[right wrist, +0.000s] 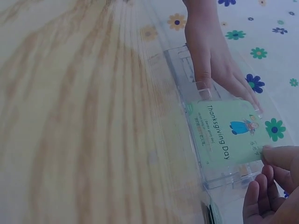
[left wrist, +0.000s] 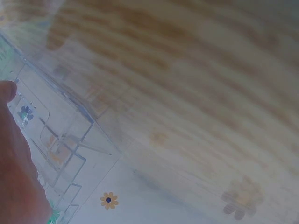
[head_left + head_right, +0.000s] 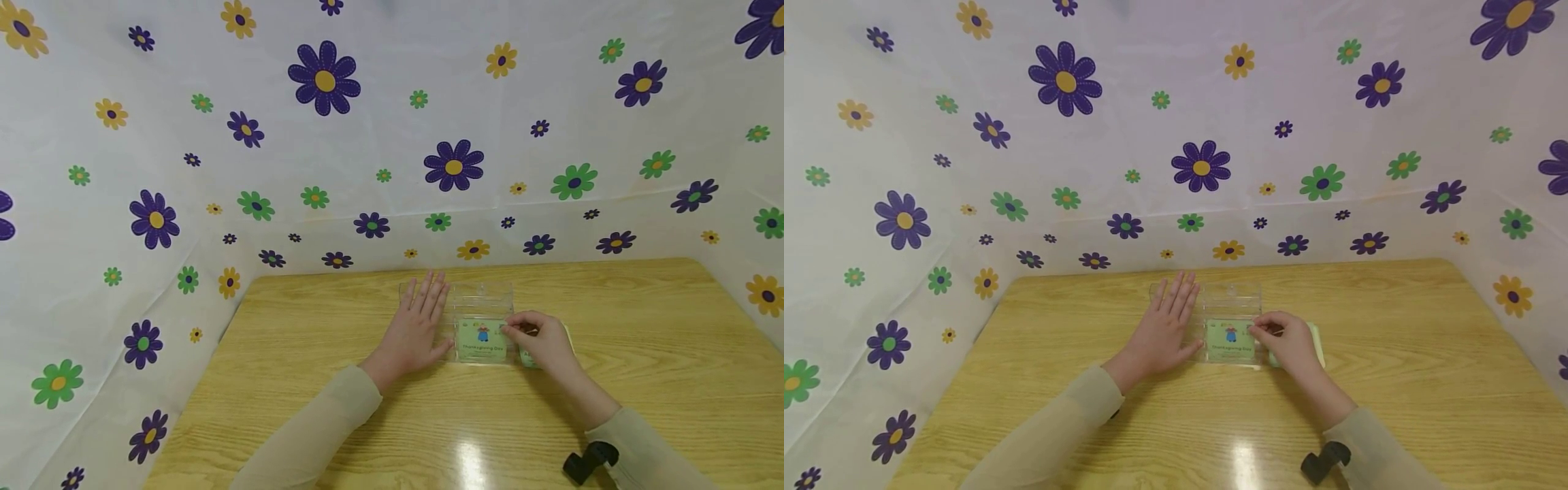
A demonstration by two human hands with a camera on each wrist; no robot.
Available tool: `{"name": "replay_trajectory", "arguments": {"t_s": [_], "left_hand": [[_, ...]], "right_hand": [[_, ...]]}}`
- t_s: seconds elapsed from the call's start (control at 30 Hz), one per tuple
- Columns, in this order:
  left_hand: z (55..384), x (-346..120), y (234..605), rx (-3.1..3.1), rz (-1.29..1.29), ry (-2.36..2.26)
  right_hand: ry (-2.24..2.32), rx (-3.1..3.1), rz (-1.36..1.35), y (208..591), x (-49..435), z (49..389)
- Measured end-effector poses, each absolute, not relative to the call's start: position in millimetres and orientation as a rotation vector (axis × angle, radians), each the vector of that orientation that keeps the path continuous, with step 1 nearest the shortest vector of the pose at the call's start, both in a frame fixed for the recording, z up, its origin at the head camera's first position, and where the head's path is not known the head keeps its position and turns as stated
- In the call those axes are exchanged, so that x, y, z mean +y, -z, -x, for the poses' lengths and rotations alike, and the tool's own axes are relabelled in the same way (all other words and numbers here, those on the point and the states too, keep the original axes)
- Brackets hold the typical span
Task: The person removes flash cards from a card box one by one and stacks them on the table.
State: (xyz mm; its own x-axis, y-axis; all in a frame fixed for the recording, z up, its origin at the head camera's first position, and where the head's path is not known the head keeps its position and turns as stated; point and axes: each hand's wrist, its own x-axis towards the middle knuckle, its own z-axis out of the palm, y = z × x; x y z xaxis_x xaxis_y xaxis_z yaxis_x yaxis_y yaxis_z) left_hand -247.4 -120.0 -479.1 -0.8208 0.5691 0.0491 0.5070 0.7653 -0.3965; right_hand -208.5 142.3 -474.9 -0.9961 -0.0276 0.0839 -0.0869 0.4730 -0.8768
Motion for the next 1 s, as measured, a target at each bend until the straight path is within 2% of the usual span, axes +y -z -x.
{"name": "replay_trajectory", "arguments": {"t_s": [1.0], "left_hand": [[245.3,-119.7,476.3,-2.812,0.856,-0.525]], "right_hand": [[-1.624,-2.653,-0.082,470.5,146.8,210.2]]}}
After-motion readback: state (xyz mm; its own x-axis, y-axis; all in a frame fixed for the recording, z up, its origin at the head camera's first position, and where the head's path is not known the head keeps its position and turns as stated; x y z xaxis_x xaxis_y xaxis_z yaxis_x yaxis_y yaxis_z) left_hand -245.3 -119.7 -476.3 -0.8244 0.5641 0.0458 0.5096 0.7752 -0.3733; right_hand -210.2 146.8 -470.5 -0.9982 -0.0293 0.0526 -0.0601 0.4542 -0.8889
